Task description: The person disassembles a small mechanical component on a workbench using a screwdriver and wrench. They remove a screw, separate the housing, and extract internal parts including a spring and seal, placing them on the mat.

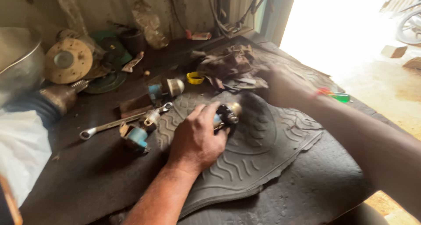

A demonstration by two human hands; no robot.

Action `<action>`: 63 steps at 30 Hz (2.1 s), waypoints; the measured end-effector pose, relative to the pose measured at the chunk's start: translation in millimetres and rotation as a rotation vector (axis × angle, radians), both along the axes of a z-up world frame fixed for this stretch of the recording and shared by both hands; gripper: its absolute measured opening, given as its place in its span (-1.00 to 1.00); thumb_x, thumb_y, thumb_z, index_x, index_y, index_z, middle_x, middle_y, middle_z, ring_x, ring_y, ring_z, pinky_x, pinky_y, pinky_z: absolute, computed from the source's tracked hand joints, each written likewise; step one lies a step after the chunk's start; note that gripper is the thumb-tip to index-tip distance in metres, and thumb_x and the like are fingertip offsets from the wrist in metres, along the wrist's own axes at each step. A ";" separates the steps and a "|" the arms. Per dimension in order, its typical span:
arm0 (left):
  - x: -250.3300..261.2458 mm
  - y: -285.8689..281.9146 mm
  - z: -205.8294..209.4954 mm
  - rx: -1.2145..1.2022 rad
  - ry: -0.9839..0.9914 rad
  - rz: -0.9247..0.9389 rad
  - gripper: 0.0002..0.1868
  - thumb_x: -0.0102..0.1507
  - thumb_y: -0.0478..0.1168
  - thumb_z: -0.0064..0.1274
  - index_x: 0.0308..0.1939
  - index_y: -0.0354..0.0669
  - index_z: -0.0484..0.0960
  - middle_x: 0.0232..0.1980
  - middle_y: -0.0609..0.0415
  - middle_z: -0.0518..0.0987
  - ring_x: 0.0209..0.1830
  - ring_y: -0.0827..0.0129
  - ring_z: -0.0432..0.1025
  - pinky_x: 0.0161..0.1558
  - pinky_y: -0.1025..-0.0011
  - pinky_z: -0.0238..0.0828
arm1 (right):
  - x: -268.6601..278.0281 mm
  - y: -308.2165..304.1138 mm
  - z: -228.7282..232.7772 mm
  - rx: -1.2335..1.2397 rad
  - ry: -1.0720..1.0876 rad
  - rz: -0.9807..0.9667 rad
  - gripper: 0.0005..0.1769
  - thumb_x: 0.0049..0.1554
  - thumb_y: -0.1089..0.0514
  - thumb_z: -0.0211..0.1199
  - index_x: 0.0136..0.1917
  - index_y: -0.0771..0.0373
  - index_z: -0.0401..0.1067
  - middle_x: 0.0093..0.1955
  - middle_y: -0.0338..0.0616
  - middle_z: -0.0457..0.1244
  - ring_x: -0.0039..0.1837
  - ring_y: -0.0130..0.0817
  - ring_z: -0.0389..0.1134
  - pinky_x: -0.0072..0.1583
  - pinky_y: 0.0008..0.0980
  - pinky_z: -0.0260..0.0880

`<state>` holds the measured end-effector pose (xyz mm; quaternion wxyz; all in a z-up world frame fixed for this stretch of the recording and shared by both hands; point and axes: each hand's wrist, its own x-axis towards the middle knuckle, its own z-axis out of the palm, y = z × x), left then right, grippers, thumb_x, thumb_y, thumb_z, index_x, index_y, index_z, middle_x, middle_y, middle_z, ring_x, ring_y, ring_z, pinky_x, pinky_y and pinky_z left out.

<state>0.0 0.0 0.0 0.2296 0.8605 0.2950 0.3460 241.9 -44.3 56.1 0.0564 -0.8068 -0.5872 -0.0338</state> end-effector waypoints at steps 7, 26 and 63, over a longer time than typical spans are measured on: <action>-6.8 -12.4 21.0 0.036 0.107 -0.022 -0.31 0.10 -0.15 0.23 0.31 -0.20 0.45 0.11 -0.20 0.56 0.00 -0.09 0.54 0.01 0.10 0.49 | 40.2 -50.5 -20.9 0.024 -0.230 0.075 -0.92 0.18 0.14 0.18 -0.07 0.13 0.47 -0.10 -0.23 0.37 -0.09 -0.35 0.40 -0.05 -0.32 0.50; -5.6 -9.4 12.1 0.090 0.113 -0.030 -0.53 0.19 -0.12 0.24 0.12 -0.21 0.52 -0.04 -0.12 0.58 -0.06 0.01 0.57 -0.06 0.11 0.52 | -58.5 -145.4 10.6 -0.088 0.409 0.121 -0.83 0.15 0.05 0.21 -0.01 0.07 0.51 -0.40 -0.23 0.38 -0.27 -0.41 0.43 -0.21 -0.34 0.51; -18.9 15.9 15.4 -0.563 -0.375 -0.300 -0.10 0.02 0.00 0.38 0.37 -0.18 0.36 0.11 0.01 0.61 0.14 0.29 0.51 0.24 0.33 0.46 | -109.7 -78.4 -18.9 0.019 1.086 0.086 -0.75 -0.04 0.12 0.44 -0.15 0.25 0.47 -0.37 -0.24 0.32 -0.30 -0.49 0.32 -0.23 -0.34 0.39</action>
